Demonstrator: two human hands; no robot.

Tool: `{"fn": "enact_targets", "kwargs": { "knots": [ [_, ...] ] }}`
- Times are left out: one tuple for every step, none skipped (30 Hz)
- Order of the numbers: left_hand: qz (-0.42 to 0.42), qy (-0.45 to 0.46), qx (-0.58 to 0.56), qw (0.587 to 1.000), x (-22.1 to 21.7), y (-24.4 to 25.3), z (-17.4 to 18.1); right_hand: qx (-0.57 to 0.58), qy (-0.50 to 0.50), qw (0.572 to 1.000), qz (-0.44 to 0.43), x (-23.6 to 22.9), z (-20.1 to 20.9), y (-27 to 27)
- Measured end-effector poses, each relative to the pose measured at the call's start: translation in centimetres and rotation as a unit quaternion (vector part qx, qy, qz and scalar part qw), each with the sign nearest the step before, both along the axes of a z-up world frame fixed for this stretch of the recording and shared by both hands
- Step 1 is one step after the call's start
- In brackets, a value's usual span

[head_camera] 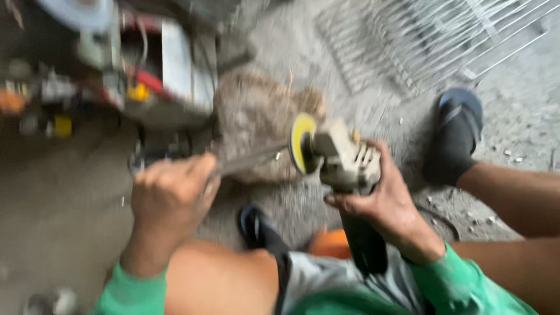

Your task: The person uses an angle grinder to smooth the surface of a metal grate. They hold the grate with one hand and move the grinder along the bars, generating sparks. The person repositions the grate several times to access different sections.

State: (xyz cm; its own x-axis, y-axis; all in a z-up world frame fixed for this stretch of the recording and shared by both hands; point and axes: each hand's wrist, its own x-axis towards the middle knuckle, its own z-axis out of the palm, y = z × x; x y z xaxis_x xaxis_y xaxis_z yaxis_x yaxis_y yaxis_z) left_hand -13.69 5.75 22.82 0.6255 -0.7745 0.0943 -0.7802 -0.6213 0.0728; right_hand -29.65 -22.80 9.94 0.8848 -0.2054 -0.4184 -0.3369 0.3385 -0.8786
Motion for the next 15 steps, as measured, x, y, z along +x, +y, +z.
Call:
{"fn": "enact_targets", "kwargs": {
  "knots": [
    [0.016,0.013,0.010,1.000,-1.3,0.9,-0.1,0.020,0.021,1.000,0.005,-0.7,0.2,0.5],
    [0.017,0.011,0.013,1.000,-1.1,1.0,-0.2,0.032,0.027,0.999,-0.005,-0.2,0.5,0.7],
    [0.018,0.009,0.016,1.000,-1.0,0.8,0.0,0.045,0.034,0.998,-0.015,0.5,1.0,1.0],
    [0.025,0.003,0.009,1.000,-0.8,0.5,0.3,0.035,0.056,0.998,-0.016,1.1,1.9,1.1],
    [0.033,-0.003,0.002,0.999,-0.8,0.2,0.7,0.026,0.078,0.996,-0.018,1.6,2.9,1.3],
    [0.044,-0.013,-0.006,0.999,-0.7,-0.1,0.9,0.016,0.097,0.995,-0.016,2.6,3.6,1.4],
    [0.045,-0.019,-0.016,0.999,-0.6,-0.3,1.0,0.009,0.057,0.998,-0.004,2.8,4.5,1.4],
    [0.051,-0.026,-0.024,0.998,-0.7,-0.1,1.1,0.004,0.015,1.000,0.013,2.8,5.3,1.6],
    [0.057,-0.033,-0.032,0.997,-0.6,0.2,1.0,-0.001,-0.026,0.999,0.031,3.0,5.7,1.7],
    [0.068,-0.027,-0.034,0.997,-1.3,0.8,1.0,-0.013,-0.051,0.998,0.038,2.5,6.0,2.1],
    [0.079,-0.021,-0.036,0.996,-1.9,1.4,0.8,-0.024,-0.076,0.996,0.046,2.2,5.9,2.3],
    [0.081,-0.019,-0.043,0.996,-1.8,1.8,0.6,-0.039,-0.105,0.993,0.043,2.1,5.7,2.4],
    [0.086,-0.020,-0.049,0.995,-2.2,2.1,0.7,-0.038,-0.059,0.997,0.044,2.1,5.4,2.6],
    [0.086,-0.026,-0.061,0.994,-1.9,2.0,0.7,-0.042,-0.017,0.998,0.041,2.6,5.1,2.6],
    [0.087,-0.031,-0.073,0.993,-1.8,1.8,1.0,-0.046,0.025,0.998,0.037,3.0,5.0,2.6]
  ]
}}
